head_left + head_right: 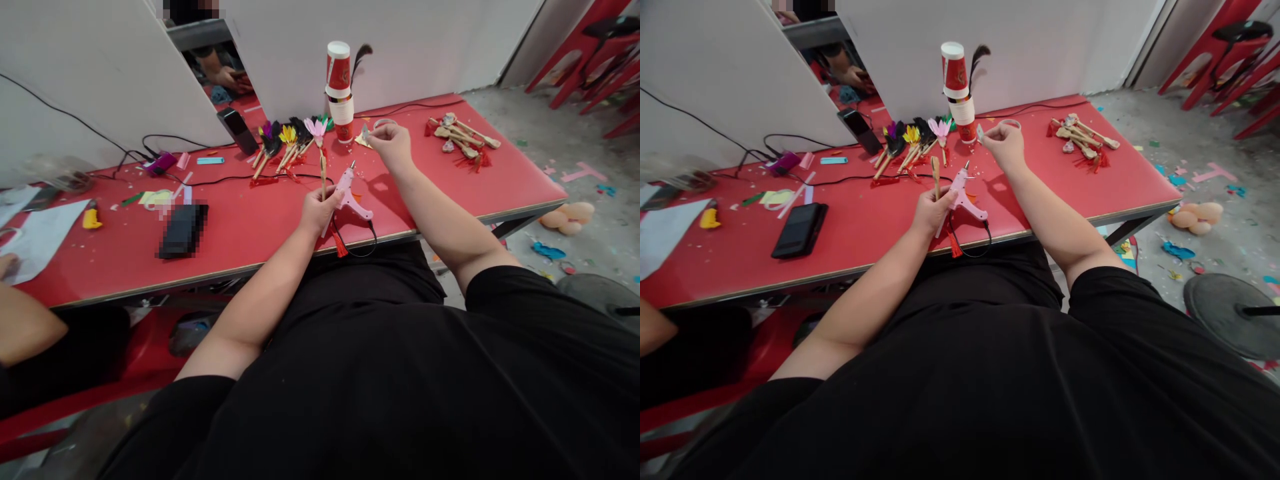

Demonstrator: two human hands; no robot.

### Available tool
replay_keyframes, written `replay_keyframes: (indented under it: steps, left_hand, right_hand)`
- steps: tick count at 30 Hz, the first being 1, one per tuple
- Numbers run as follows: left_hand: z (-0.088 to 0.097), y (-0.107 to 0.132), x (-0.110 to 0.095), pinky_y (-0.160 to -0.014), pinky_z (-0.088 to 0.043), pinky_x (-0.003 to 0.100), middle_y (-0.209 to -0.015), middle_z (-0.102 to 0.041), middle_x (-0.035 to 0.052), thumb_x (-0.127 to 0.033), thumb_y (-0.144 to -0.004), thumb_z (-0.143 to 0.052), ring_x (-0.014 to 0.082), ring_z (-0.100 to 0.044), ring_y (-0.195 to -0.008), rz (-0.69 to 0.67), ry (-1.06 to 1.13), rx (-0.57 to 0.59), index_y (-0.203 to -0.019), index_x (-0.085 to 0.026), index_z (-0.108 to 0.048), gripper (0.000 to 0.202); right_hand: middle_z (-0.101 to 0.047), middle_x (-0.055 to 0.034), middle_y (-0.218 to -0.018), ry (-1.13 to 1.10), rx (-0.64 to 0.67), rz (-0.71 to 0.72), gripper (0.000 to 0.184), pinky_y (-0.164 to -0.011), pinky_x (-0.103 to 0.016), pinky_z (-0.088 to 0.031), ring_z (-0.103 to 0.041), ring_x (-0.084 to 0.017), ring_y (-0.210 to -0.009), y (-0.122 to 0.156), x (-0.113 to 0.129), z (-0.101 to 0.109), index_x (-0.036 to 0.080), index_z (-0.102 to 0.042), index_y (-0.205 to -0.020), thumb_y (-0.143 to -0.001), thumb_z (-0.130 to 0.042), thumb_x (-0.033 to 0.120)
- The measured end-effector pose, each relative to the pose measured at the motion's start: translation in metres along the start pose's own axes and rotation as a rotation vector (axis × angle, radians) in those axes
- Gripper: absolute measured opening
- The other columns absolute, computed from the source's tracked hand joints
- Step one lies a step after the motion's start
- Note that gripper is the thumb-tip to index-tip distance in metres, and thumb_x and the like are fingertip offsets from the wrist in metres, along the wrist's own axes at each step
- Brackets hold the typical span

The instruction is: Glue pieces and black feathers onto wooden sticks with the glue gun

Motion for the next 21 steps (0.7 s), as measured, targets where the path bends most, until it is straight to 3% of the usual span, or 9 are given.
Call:
replay_keyframes:
  steps: [9,11,15,18,21]
  left_hand:
    - [-0.003,0.003,-0.004,-0.078,-0.058,0.029,-0.085,-0.086,0.0032,-0.042,-0.075,-0.117,0.0168,-0.073,-0.078,-0.005,-0.033,-0.018,-0.098,-0.018,-0.096,0.039]
    - [-0.003,0.004,-0.005,-0.077,-0.058,0.029,-0.083,-0.085,0.0028,-0.042,-0.073,-0.118,0.0174,-0.073,-0.079,-0.001,-0.048,-0.022,-0.095,-0.018,-0.095,0.04]
    - [-0.003,0.003,-0.004,-0.074,-0.057,0.028,-0.078,-0.081,0.002,-0.04,-0.074,-0.118,0.0168,-0.072,-0.076,0.014,-0.035,-0.026,-0.092,-0.019,-0.093,0.038]
    - [-0.002,0.001,-0.001,-0.073,-0.056,0.028,-0.078,-0.08,0.0018,-0.038,-0.077,-0.117,0.0151,-0.07,-0.073,0.022,-0.012,-0.032,-0.095,-0.018,-0.093,0.036]
    - [-0.002,-0.001,0.001,-0.072,-0.056,0.027,-0.081,-0.082,0.0029,-0.039,-0.076,-0.117,0.0152,-0.071,-0.075,0.013,-0.007,-0.019,-0.095,-0.018,-0.093,0.038]
  right_hand:
    - [-0.074,-0.0016,-0.074,0.038,0.279,-0.034,0.023,-0.085,-0.041,-0.073,-0.077,-0.024,-0.085,0.021,0.003,-0.008,0.023,-0.082,-0.085,-0.083,-0.105,0.022]
    - [-0.073,-0.0007,-0.074,0.099,0.223,0.0,0.022,-0.086,-0.04,-0.072,-0.078,-0.024,-0.086,0.006,-0.003,-0.003,0.023,-0.081,-0.082,-0.085,-0.103,0.024]
    - [-0.075,-0.0014,-0.08,0.194,-0.051,0.005,0.034,-0.096,-0.041,-0.072,-0.08,-0.025,-0.094,-0.049,-0.024,0.02,0.026,-0.072,-0.075,-0.085,-0.104,0.021]
    - [-0.078,-0.0036,-0.083,0.259,-0.061,-0.076,0.036,-0.103,-0.035,-0.067,-0.078,-0.02,-0.098,-0.072,-0.039,0.029,0.022,-0.071,-0.077,-0.091,-0.103,0.017]
    - [-0.074,-0.0017,-0.077,0.253,0.019,-0.157,0.042,-0.101,-0.033,-0.066,-0.073,-0.016,-0.092,-0.068,-0.048,0.027,0.021,-0.07,-0.079,-0.097,-0.107,0.027]
Point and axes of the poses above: each hand's wrist, its own y-axis away from the middle knuckle, its own z-axis out of the back of the hand, x = y × z, the point moved 2 cm from there along -y, towards the middle knuckle
